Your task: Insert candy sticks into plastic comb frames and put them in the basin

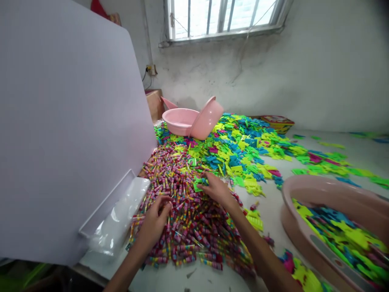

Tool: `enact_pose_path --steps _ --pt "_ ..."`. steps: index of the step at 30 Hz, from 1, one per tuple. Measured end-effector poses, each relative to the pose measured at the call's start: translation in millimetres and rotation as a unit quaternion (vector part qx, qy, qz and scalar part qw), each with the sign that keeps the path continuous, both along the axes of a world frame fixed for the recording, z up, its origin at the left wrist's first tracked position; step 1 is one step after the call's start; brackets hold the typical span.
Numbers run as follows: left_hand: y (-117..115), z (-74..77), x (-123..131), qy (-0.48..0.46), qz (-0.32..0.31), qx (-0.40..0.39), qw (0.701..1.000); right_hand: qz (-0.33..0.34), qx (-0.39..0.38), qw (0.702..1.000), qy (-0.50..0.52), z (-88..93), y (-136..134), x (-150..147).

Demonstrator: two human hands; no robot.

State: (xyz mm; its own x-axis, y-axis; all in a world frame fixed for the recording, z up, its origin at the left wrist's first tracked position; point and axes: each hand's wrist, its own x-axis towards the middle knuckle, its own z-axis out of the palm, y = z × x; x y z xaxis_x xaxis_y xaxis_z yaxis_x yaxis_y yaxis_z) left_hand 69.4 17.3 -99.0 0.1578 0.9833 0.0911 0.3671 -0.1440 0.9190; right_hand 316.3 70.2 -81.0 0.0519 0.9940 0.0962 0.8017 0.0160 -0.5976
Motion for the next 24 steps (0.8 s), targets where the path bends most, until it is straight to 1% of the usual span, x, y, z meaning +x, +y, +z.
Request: enact_pose_path --steps 2,5,8,10,12,15,17,20,24 --pt "-3.0 -1.4 -3.3 -0.031 -0.002 -0.016 0.999 0.013 0.01 0.999 0.027 3.6 0.2 -1.9" --pt "-6.6 3.5 -4.2 -0.077 -0.009 -0.017 0.997 0.029 0.028 0.996 0.074 11.9 -3.1 -9.3" --pt "-9.2 12.6 -3.4 -0.086 0.002 0.002 0.996 0.046 0.059 0.98 0.187 21.2 -12.8 -23.3" --pt "-10.5 18.6 -4.0 -0.07 0.022 0.031 0.997 0.058 0.074 0.958 0.27 27.5 -22.3 -35.2" --pt "-12.1 24.4 -6.3 -0.067 0.058 0.056 0.994 0.075 0.077 0.943 0.316 33.6 -32.5 -46.7" --pt "-17.3 33.7 -12.9 -0.12 0.124 0.057 0.983 0.094 0.083 0.93 0.347 40.9 -45.4 -60.0" --pt "-23.6 39.5 -18.1 -0.163 0.141 0.05 0.975 0.091 0.086 0.924 0.361 43.7 -51.9 -66.6" --pt "-37.3 44.7 -24.4 -0.207 0.117 0.023 0.971 0.088 0.075 0.91 0.398 43.4 -60.3 -77.3" --pt "-57.6 46.0 -27.7 -0.25 0.048 -0.029 0.967 0.114 0.028 0.886 0.448 37.5 -71.4 -94.8"
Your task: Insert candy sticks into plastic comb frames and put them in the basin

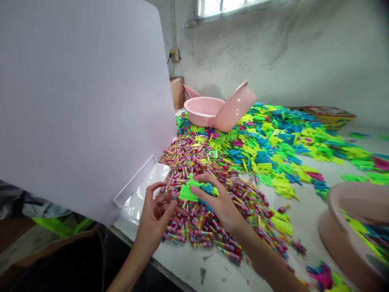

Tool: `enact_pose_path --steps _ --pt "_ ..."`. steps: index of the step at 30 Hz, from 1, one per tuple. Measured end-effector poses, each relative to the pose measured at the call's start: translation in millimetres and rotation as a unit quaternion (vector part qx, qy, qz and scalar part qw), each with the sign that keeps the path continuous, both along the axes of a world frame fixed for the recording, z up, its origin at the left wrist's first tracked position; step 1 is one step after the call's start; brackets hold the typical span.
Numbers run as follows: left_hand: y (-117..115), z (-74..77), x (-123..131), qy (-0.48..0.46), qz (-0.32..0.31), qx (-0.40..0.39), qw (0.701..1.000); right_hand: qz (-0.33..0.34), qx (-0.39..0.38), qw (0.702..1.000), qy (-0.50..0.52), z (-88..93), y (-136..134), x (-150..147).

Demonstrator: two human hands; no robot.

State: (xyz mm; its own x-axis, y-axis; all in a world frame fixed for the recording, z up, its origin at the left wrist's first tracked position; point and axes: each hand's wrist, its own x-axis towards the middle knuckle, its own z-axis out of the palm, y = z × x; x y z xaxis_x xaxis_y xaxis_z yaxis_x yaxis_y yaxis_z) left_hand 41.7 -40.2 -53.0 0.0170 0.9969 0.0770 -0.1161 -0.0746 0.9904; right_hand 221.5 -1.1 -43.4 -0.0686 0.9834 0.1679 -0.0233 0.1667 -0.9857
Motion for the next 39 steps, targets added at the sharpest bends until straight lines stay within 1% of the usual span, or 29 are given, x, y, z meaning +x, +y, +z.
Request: enact_pose_path --steps 1,3,6,8,10,12,14,17,19,23,24,26,28,31,36,39 --pt "-3.8 0.1 -0.2 0.005 -0.014 0.001 1.0 0.011 -0.009 1.0 0.005 -1.5 -2.4 -4.0" --pt "-8.8 0.5 -0.5 0.043 -0.014 0.008 0.999 0.026 -0.019 0.999 0.007 -3.8 -5.9 -10.6" --pt "-10.6 0.5 -1.5 0.121 0.026 0.018 0.992 0.035 -0.025 0.999 -0.004 -5.7 -8.0 -16.7" --pt "-10.2 -0.5 -2.8 0.175 0.055 0.038 0.982 0.041 -0.033 0.999 -0.002 -6.6 -8.6 -19.2" --pt "-10.1 -2.0 -4.4 0.249 0.072 0.073 0.963 0.051 -0.051 0.997 0.005 -7.5 -9.9 -21.1" --pt "-11.0 -3.1 -6.2 0.32 0.073 0.121 0.937 0.04 -0.085 0.995 0.015 -8.4 -12.4 -22.7" --pt "-12.5 -3.0 -7.8 0.356 0.064 0.162 0.918 0.025 -0.122 0.992 0.032 -9.3 -15.2 -24.0" --pt "-15.5 -0.8 -10.8 0.357 0.045 0.177 0.916 0.053 -0.149 0.986 0.061 -11.2 -17.0 -24.8" --pt "-17.5 0.6 -13.2 0.341 0.054 0.166 0.924 0.059 -0.144 0.985 0.079 -12.8 -15.7 -24.6" --pt "-19.4 -1.2 -17.5 0.263 0.125 0.106 0.951 0.039 -0.159 0.979 0.119 -15.4 -12.1 -24.4" --pt "-19.5 -2.9 -18.1 0.242 0.128 0.084 0.958 0.036 -0.169 0.977 0.127 -15.6 -12.1 -24.7" --pt "-19.6 -7.1 -18.7 0.213 0.112 0.045 0.969 0.018 -0.182 0.974 0.136 -15.7 -13.3 -25.7" --pt "-19.8 -11.3 -18.5 0.207 0.092 0.022 0.974 0.017 -0.18 0.976 0.12 -15.2 -15.3 -26.8" --pt "-19.5 -14.9 -17.4 0.205 0.092 0.015 0.974 0.047 -0.155 0.985 0.063 -12.7 -17.5 -27.4" --pt "-16.1 -14.2 -15.9 0.194 0.098 0.015 0.976 0.056 -0.115 0.992 -0.015 -6.1 -17.1 -23.4" --pt "-15.1 -12.1 -16.8 0.231 0.103 0.024 0.967 0.055 -0.084 0.994 -0.034 -2.3 -15.0 -19.7"
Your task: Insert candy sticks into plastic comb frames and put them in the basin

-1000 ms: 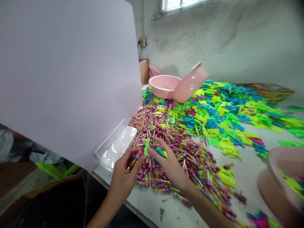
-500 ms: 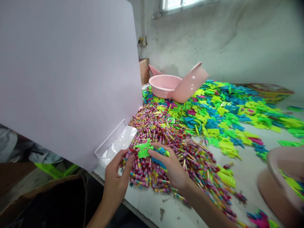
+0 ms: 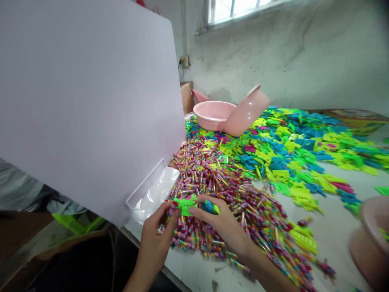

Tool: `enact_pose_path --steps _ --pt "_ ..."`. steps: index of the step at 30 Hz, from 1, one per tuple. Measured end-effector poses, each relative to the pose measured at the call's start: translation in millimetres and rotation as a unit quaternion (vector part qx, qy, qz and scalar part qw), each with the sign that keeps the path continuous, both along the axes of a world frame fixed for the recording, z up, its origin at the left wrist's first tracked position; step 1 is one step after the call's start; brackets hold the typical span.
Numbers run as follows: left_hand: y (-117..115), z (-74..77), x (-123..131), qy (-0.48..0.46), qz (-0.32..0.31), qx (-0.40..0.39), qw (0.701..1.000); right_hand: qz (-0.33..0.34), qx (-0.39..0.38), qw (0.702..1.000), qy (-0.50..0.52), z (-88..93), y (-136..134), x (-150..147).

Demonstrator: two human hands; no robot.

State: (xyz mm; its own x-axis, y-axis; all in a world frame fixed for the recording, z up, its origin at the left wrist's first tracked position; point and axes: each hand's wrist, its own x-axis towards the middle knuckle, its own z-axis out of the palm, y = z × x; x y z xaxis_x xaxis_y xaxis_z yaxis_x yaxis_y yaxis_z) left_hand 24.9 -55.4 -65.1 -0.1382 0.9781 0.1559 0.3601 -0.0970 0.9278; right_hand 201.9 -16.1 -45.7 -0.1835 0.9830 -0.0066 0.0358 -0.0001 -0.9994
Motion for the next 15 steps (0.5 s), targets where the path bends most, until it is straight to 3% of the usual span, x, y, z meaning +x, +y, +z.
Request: enact_pose_path --steps 3,6,11,15 --pt "0.0 2.7 -1.5 0.058 -0.02 0.002 0.998 0.05 0.045 0.998 -0.009 2.8 2.7 3.1" --pt "0.5 5.3 -2.4 0.052 -0.054 -0.011 0.997 0.09 0.064 0.994 -0.013 3.0 5.2 5.4" --pt "1.8 9.6 -3.9 -0.007 -0.066 -0.051 0.996 0.011 0.035 0.999 0.036 -0.4 7.3 7.6" --pt "0.6 16.2 -4.1 0.038 -0.102 -0.06 0.992 -0.012 0.011 0.996 0.082 -1.3 5.2 6.4"
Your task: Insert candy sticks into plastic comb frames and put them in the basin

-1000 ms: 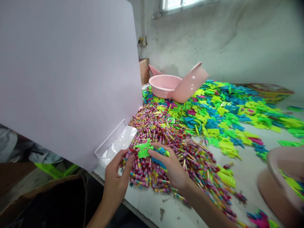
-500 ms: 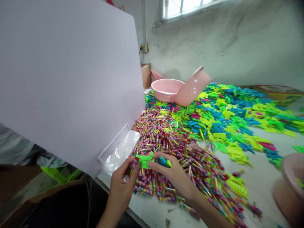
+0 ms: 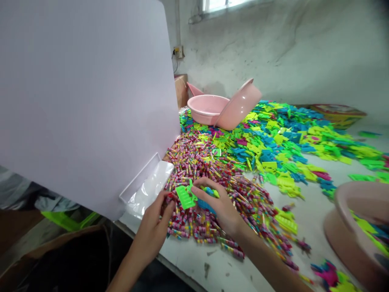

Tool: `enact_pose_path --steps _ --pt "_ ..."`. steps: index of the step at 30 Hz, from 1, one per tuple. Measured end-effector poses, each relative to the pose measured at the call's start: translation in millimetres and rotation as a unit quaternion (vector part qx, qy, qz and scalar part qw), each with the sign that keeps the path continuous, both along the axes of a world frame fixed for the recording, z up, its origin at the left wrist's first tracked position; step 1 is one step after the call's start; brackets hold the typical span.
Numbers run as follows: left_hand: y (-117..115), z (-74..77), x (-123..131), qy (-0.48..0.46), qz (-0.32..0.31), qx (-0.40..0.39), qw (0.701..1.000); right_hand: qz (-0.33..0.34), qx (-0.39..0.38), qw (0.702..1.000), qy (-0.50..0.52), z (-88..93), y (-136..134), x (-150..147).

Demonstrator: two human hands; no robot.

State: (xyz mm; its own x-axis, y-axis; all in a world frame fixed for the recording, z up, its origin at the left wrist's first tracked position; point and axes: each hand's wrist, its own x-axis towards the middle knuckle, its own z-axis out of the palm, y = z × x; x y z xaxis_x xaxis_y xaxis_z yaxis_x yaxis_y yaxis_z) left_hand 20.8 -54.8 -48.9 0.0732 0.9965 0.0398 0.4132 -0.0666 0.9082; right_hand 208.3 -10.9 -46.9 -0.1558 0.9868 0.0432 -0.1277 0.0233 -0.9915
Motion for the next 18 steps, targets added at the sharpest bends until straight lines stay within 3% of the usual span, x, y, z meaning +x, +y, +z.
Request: enact_pose_path --steps 8,13,18 --pt "-0.4 17.5 6.7 0.135 -0.011 0.091 0.987 -0.047 -0.096 0.992 0.062 2.8 -5.4 -1.9" --pt "8.4 17.8 12.9 0.27 0.007 0.182 0.946 -0.05 -0.063 0.995 0.061 5.9 -8.8 0.2" --pt "13.0 20.5 13.0 0.31 0.01 0.212 0.927 -0.042 -0.012 0.999 0.032 10.1 -10.6 3.4"
